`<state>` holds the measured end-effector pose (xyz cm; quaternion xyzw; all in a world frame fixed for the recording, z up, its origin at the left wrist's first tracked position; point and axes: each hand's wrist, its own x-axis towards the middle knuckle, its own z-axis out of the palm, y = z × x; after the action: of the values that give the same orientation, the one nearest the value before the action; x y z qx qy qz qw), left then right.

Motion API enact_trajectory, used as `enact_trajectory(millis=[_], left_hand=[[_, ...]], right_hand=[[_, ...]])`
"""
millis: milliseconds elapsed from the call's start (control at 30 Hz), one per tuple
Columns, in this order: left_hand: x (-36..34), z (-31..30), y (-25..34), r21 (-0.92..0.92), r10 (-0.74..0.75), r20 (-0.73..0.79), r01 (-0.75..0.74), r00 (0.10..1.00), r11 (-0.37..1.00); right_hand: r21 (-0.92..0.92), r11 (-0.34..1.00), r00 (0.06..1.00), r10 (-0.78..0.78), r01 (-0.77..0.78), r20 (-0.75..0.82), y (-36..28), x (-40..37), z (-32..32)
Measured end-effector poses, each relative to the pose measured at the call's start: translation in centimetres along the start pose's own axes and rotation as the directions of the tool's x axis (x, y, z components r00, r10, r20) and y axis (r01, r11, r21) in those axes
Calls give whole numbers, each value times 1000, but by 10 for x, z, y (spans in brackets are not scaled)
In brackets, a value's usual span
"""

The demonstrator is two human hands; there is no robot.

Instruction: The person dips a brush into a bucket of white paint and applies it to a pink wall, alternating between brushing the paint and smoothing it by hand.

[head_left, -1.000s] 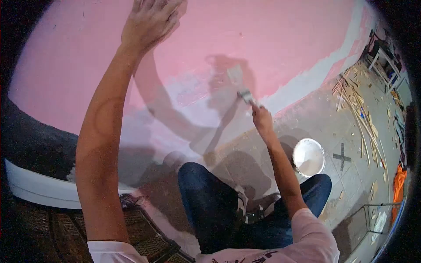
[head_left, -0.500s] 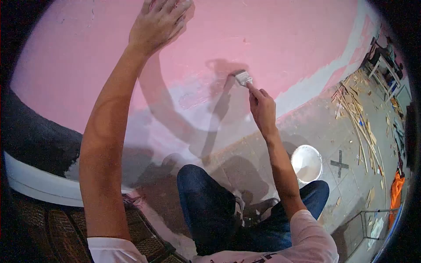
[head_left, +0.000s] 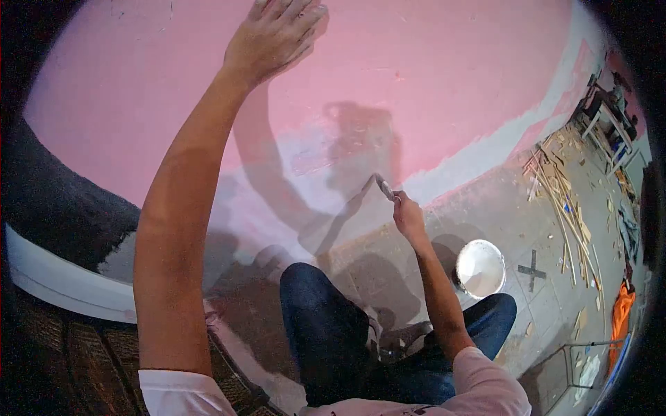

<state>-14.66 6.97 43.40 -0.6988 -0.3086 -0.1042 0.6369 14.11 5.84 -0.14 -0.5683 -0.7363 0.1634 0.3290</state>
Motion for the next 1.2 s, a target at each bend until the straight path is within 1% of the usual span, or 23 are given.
enact_trajectory(millis=[100, 200, 267, 300, 333, 400, 433, 500, 567, 600, 700, 800, 833, 933, 967, 1033, 1100, 1167, 1200], left_hand=[[-1, -1, 0, -7, -3, 1, 3, 1000, 1000], [-1, -1, 1, 6, 7, -7, -7, 1000, 1000], [-2, -2, -1, 3, 5, -15, -5, 1000, 1000], [-3, -2, -1, -12, -4, -21, 4, 1000, 1000], [-3, -2, 0, -30, -14, -27, 13, 1000, 999], [-3, -4, -1, -16, -2, -10, 2, 1000, 1000], [-2, -6, -1, -10, 4, -2, -4, 1000, 1000], [-3, -5, -1, -35, -12, -8, 12, 1000, 999], [-5, -5, 1, -54, -21, -18, 20, 1000, 998], [-7, -1, 1, -55, -18, -31, 17, 999, 998], [-4, 7, -6, -36, -22, -71, 20, 997, 999], [-6, 8, 1, -74, -23, -70, 18, 997, 997], [-5, 7, -1, -73, -21, -79, 16, 997, 997], [-3, 2, -1, -59, -17, -69, 13, 997, 998], [-3, 0, -2, -59, -6, -60, 2, 998, 998], [-3, -7, -3, -54, 13, -42, -15, 999, 998], [-2, -6, -4, -52, -8, -71, 4, 997, 999], [-3, -4, -1, -61, -9, -89, 4, 996, 998], [-3, -3, -3, -57, -2, -96, -3, 995, 998]], right_hand=[[-46, 998, 997, -55, 53, -61, -19, 26, -22], [-5, 987, 972, -162, 163, -170, -68, 47, -74], [61, 992, 976, -96, 110, -194, -121, 38, -117], [93, 992, 977, -62, 82, -203, -135, 35, -127], [114, 986, 965, -91, 122, -244, -137, 35, -126], [152, 968, 935, -141, 199, -326, -140, 34, -124], [128, 969, 933, -159, 209, -322, -129, 36, -112], [78, 970, 928, -196, 232, -316, -84, 46, -62], [52, 986, 961, -142, 158, -239, -27, 33, -17], [34, 991, 971, -117, 127, -210, -13, 29, -8], [225, 956, 947, -117, 190, -300, -13, 7, -16], [231, 965, 955, -51, 122, -291, -43, 9, -37], [222, 964, 950, -75, 147, -303, -43, 15, -34], [41, 998, 987, -36, 43, -155, -28, 35, -15], [58, 998, 992, -15, 23, -126, -24, 30, -11], [48, 997, 997, 68, -67, -25, 0, 18, 4], [-69, 997, 1000, -16, 17, 22, 75, 5, 54], [-106, 993, 986, 66, -50, 151, 92, -17, 53], [-126, 989, 973, 102, -77, 207, 95, -15, 55]])
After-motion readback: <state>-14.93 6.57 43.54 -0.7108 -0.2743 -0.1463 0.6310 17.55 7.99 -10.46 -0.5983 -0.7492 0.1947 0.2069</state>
